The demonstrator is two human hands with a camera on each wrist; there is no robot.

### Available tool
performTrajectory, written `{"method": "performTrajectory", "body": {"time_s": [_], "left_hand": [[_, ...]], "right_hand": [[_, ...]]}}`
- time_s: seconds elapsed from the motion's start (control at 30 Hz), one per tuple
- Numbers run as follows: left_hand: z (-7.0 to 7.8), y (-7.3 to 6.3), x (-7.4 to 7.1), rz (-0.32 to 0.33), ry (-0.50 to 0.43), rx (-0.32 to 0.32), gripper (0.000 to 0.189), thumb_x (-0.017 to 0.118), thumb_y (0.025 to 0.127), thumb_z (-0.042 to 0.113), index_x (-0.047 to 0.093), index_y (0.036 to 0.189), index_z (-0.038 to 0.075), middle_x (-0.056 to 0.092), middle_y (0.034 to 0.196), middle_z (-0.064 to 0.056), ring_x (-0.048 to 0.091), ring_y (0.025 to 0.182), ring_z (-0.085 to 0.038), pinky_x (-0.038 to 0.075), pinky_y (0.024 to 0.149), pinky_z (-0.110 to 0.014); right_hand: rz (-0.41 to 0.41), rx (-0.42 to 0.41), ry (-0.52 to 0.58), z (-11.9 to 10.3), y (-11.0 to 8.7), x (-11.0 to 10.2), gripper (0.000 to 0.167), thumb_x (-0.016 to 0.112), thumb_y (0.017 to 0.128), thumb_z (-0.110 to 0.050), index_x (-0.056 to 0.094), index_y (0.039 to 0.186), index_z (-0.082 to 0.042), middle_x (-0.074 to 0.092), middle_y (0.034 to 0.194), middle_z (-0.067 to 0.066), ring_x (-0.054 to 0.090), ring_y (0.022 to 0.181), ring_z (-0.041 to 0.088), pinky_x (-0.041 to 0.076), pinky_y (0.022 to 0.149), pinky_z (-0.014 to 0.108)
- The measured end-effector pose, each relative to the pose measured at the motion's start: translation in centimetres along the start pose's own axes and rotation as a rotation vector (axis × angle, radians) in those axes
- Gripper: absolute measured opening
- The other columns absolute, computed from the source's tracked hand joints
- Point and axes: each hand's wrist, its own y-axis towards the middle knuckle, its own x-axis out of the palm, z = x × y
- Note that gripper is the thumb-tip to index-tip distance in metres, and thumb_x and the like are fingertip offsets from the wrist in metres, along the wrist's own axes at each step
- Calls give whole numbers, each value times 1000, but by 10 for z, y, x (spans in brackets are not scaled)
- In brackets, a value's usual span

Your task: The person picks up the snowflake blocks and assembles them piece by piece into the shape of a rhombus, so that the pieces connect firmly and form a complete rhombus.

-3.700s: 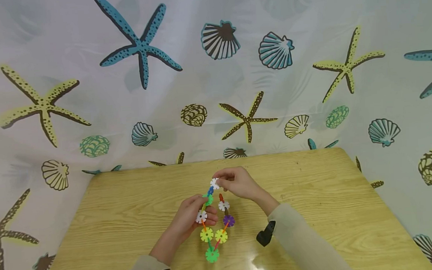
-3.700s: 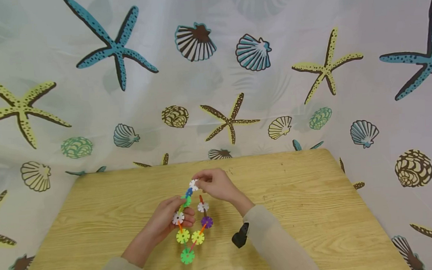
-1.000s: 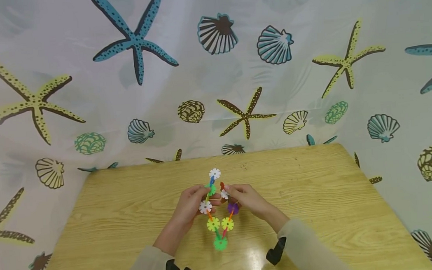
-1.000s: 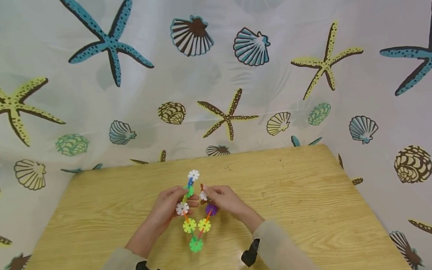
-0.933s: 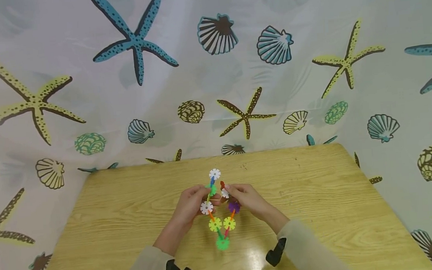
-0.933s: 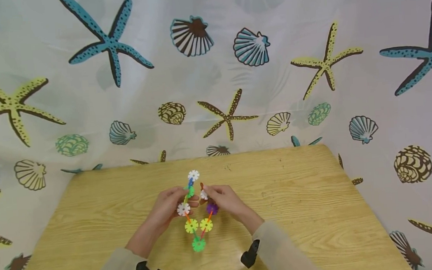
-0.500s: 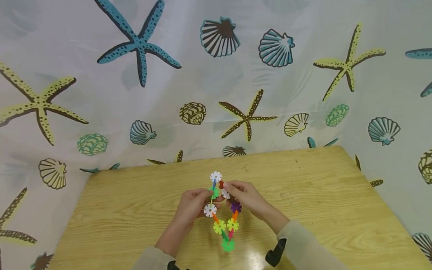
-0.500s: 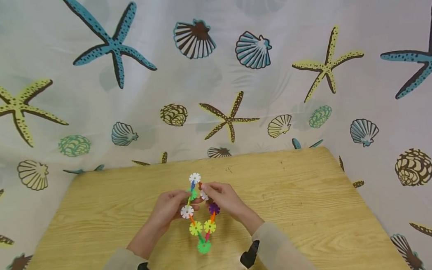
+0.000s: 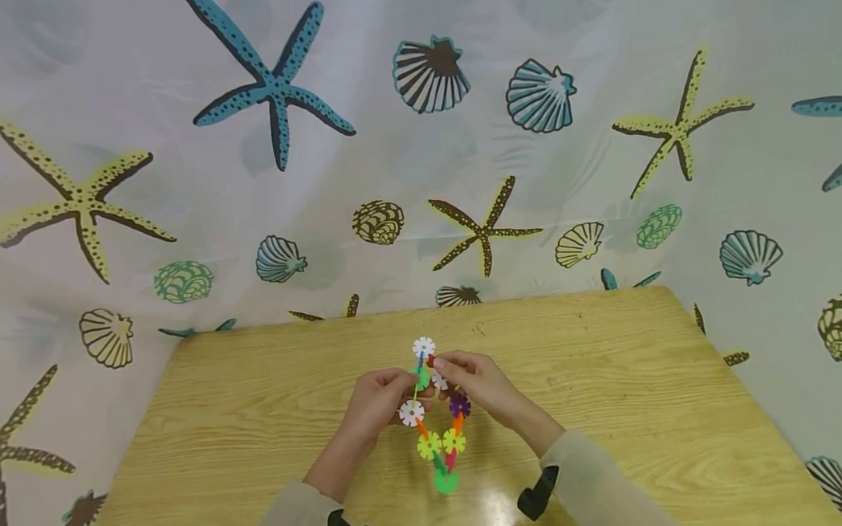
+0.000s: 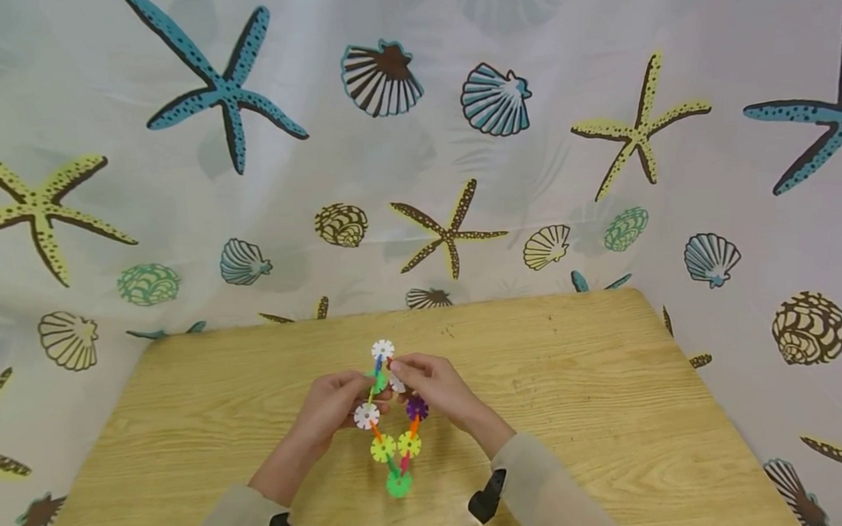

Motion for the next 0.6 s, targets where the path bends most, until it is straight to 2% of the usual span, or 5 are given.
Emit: {"method": "performTrajectory", "body": {"time_s": [0.17, 0.33, 0.5, 0.6], "left_hand": [[0, -1, 2, -17, 10, -2, 26, 62, 103, 21, 76, 99, 0, 82, 93, -12, 79, 81, -20, 59, 63, -26], [1, -2, 5, -39, 8, -11, 27, 61, 103, 21, 76, 103, -1, 82, 96, -12, 80, 84, -23, 62, 66, -26], [3, -2, 6, -45, 13, -8, 27, 61, 103, 22, 76, 103, -1, 82, 95, -10, 79, 82, -21, 61, 65, -27], [4, -2, 6, -42, 2, -4, 29, 61, 104, 22, 77, 106, -2, 82, 93, -10, 80, 83, -23, 60, 65, -26]], "right_hand": [[-13, -29, 11, 0, -2, -3, 54, 53, 112, -34, 48, 156, -2, 65, 127, 24, 55, 90, 16, 49, 80, 29], [-61, -64, 37, -2, -4, -7, 57, 50, 113, -31, 36, 164, -8, 67, 128, 21, 60, 90, 14, 54, 79, 29], [-81, -125, 0, -4, -5, -10, 55, 49, 114, -30, 35, 166, -19, 68, 122, 19, 57, 83, 17, 53, 73, 26], [-88, -141, -5, -4, -4, -11, 54, 48, 114, -29, 35, 166, -20, 68, 124, 22, 60, 84, 22, 55, 73, 26]]}}
